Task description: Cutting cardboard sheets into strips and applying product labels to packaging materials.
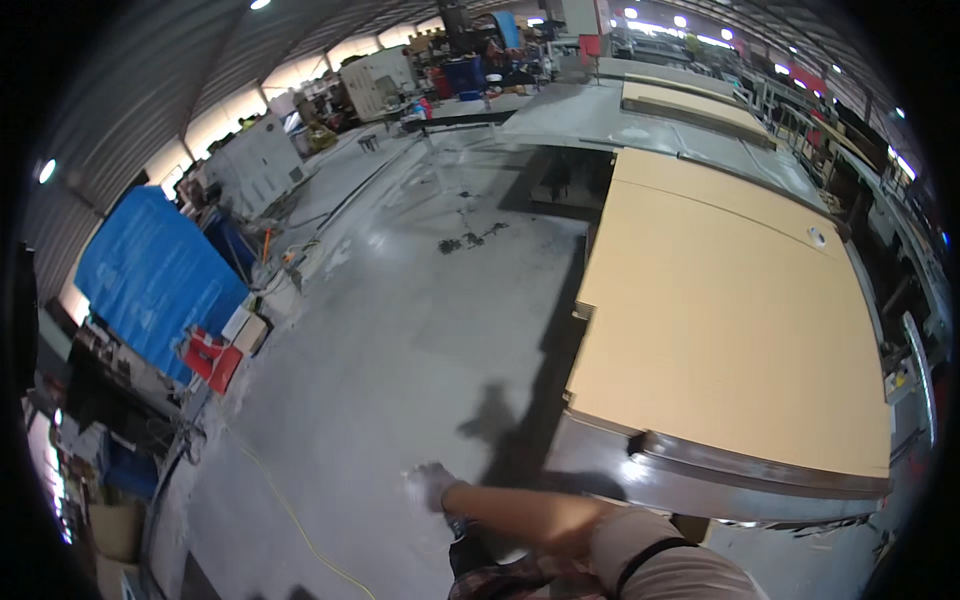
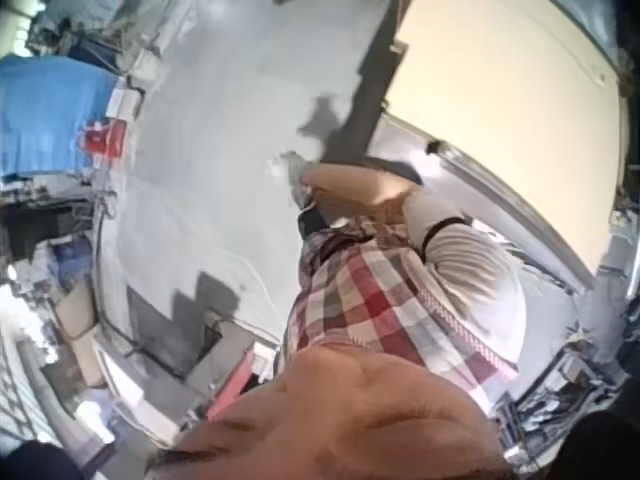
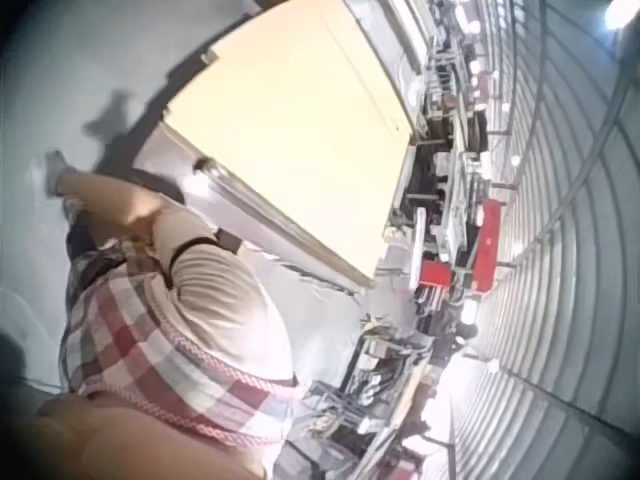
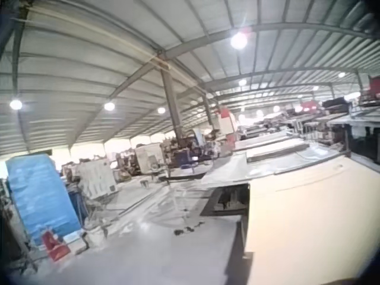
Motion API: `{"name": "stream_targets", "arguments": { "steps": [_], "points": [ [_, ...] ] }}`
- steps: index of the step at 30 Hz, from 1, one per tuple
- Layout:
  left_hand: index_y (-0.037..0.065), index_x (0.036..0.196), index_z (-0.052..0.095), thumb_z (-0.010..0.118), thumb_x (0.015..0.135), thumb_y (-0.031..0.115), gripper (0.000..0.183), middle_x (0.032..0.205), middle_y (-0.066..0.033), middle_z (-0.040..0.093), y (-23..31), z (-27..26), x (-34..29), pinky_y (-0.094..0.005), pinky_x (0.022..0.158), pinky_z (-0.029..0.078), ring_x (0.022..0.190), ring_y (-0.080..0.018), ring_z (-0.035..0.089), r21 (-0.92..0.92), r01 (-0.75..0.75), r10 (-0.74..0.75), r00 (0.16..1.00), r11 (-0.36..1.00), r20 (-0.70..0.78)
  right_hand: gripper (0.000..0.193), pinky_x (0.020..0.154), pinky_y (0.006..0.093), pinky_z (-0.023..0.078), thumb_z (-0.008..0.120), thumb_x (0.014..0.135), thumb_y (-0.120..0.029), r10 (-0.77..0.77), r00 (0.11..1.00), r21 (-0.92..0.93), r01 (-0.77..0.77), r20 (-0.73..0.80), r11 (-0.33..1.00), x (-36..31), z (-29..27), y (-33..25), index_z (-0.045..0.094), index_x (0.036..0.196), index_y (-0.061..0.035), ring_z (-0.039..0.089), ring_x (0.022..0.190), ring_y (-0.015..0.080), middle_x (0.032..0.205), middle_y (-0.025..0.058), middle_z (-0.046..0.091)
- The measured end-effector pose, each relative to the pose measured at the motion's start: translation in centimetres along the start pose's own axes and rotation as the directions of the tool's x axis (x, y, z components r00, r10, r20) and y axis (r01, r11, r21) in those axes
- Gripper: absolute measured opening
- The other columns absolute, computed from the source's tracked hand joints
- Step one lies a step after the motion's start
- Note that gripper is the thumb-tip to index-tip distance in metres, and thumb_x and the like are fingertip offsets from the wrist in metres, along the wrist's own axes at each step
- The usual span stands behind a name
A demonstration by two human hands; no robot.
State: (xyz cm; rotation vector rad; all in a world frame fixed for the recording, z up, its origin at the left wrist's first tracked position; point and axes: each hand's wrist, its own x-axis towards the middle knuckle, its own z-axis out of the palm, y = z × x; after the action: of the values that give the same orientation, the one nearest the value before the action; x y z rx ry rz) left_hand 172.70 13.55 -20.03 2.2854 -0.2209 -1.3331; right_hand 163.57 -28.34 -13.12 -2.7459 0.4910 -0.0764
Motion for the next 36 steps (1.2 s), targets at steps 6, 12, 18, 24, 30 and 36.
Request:
{"name": "stream_targets", "arguments": {
  "steps": [6, 12, 18, 24, 30, 36],
  "points": [
    [0.003, 0.122, 0.051, 0.054, 0.093, 0.029, 0.039, 0.104, -0.0108, 0.061, 17.6, -10.1, 16.1, -0.0328, 0.085, 0.049, 0.097, -0.0192, 0.057, -0.062, -0.03, 0.028, 0.999, 0.998, -0.031, 0.058, 0.101, 0.0427, 0.038, 0.055, 0.084, -0.044, 0.667, 0.603, 0.583, -0.755, 0.437, 0.301, 13.5, 1.9, 16.2, 0.049, 0.127, -0.006, 0.048, 0.12, 0.0361, 0.129, 0.0179, 0.052],
    [0.003, 0.122, 0.052, 0.055, 0.093, 0.028, 0.038, 0.103, -0.0107, 0.061, 40.3, -12.8, 28.9, -0.033, 0.083, 0.05, 0.096, -0.0191, 0.058, -0.249, -0.108, 0.091, 0.993, 0.963, -0.078, 0.051, 0.093, 0.0415, 0.046, 0.055, 0.081, -0.046, 0.879, -0.002, 0.351, -0.916, 0.477, -0.193, 7.0, 5.7, 30.8, 0.064, 0.111, -0.0063, 0.056, 0.109, 0.0385, 0.115, 0.021, 0.06],
    [0.002, 0.122, 0.051, 0.055, 0.093, 0.025, 0.037, 0.098, -0.006, 0.061, 52.5, -3.6, 37.0, -0.0269, 0.071, 0.051, 0.081, -0.0127, 0.057, -0.083, -0.149, 0.164, 0.965, 0.985, 0.207, 0.071, 0.102, 0.0399, 0.038, 0.059, 0.078, -0.048, 0.85, -0.381, 0.469, -0.714, 0.363, -0.52, -3.7, 14.0, 48.8, 0.045, 0.132, -0.0031, 0.047, 0.123, 0.0338, 0.132, 0.0213, 0.049],
    [0.0, 0.12, 0.054, 0.062, 0.088, 0.029, 0.044, 0.117, -0.019, 0.058, 65.1, 8.1, 39.9, -0.0367, 0.093, 0.043, 0.11, -0.0315, 0.054, 0.569, -0.475, 0.199, 0.855, 0.671, 0.479, 0.084, 0.104, 0.0435, 0.035, 0.065, 0.074, -0.049, 0.634, -0.753, 0.204, -0.603, 0.175, -0.771, -5.8, 12.8, 54.6, 0.034, 0.138, -0.0029, 0.042, 0.127, 0.0342, 0.138, 0.0201, 0.041],
    [0.003, 0.12, 0.057, 0.061, 0.087, 0.037, 0.047, 0.105, -0.011, 0.062, 73.5, 13.9, 51.7, -0.0341, 0.079, 0.048, 0.088, -0.0227, 0.056, 0.526, -0.496, 0.095, 0.783, 0.691, 0.615, 0.108, 0.106, 0.0489, 0.031, 0.074, 0.065, -0.051, 0.37, -0.913, -0.239, -0.326, -0.171, -0.915, -23.5, 10.7, 53.8, 0.017, 0.144, -0.0037, 0.036, 0.131, 0.0346, 0.145, 0.0184, 0.032],
    [-0.001, 0.111, 0.058, 0.056, 0.088, 0.036, 0.043, 0.103, -0.0171, 0.063, 80.8, 36.2, 54.4, -0.0349, 0.09, 0.044, 0.099, -0.029, 0.06, 0.326, -0.851, -0.286, 0.219, 0.412, 0.933, 0.114, 0.1, 0.0522, 0.034, 0.081, 0.051, -0.049, 0.595, -0.799, 0.454, -0.502, 0.081, -0.736, -19.0, 5.1, 50.5, 0.027, 0.138, 0.0, 0.044, 0.121, 0.0402, 0.132, 0.0233, 0.044]
  ]
}}
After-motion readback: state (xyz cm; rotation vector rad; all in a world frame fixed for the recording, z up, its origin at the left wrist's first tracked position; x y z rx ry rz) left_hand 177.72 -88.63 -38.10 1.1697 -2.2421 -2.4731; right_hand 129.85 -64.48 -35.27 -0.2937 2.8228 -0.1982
